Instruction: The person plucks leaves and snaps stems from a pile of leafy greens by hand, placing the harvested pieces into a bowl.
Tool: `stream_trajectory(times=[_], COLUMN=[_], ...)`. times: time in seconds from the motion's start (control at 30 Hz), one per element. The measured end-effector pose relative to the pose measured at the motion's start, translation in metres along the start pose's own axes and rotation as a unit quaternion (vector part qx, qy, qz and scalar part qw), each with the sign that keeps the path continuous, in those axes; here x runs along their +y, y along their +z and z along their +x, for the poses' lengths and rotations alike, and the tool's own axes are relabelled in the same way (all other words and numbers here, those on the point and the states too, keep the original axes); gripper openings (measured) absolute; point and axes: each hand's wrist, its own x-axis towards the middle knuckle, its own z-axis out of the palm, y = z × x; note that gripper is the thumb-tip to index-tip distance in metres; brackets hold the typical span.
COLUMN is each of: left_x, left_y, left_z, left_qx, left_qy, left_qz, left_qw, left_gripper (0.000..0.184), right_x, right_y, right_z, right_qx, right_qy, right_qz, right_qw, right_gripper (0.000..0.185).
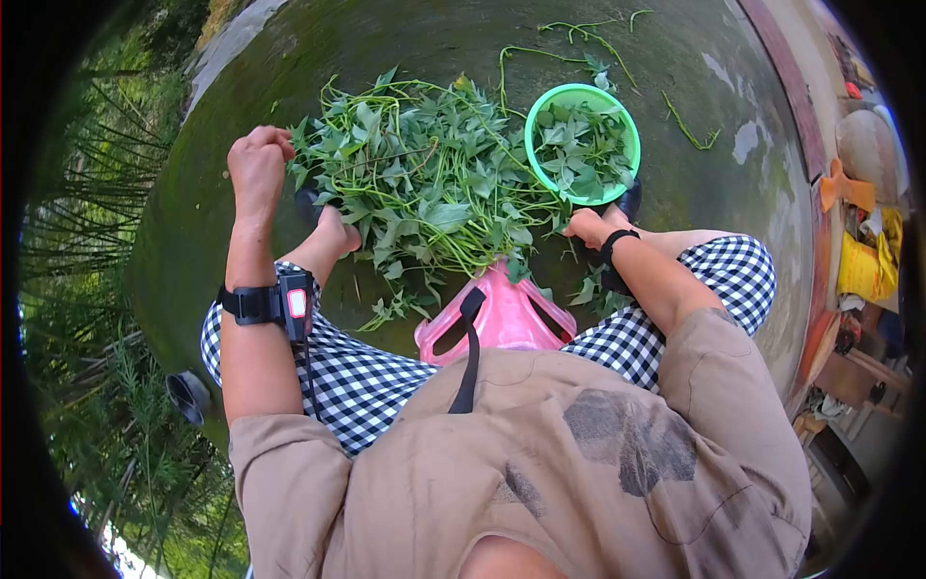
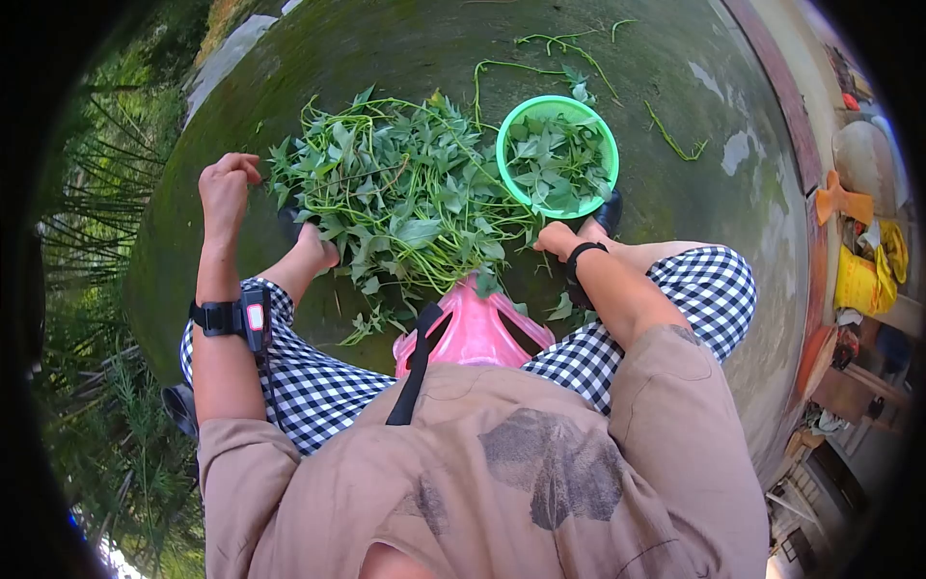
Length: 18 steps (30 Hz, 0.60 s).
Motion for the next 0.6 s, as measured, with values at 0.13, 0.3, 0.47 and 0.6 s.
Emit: stream_trajectory(times=[0.13,0.3,0.47,0.6], left_x=[0.034,0.056,0.057,0.081], left_y=[0.020,0.023,0.044,0.052], left_z=[-0.008,-0.005,-0.011,-0.013], left_qx=[-0.015,-0.138,-0.078,-0.132], left_qy=[-0.030,-0.086,0.017,0.021], left_qz=[0.013,0.125,0.080,0.058], left_qw=[0.999,0.979,0.994,0.989], left_gripper=[0.034,0.036,0.031,0.036], right_x=[-0.016,-0.033,-0.074,-0.115], right_y=[0.000,0.004,0.002,-0.043], right_z=[-0.025,-0.020,-0.043,-0.110], right_qx=[-0.049,-0.137,0.121,0.055], right_qy=[0.044,-0.016,-0.180,-0.214], right_qz=[0.152,0.279,0.231,0.322], right_qw=[0.986,0.950,0.948,0.921], right_gripper=[0.052,0.031,0.017,0.026])
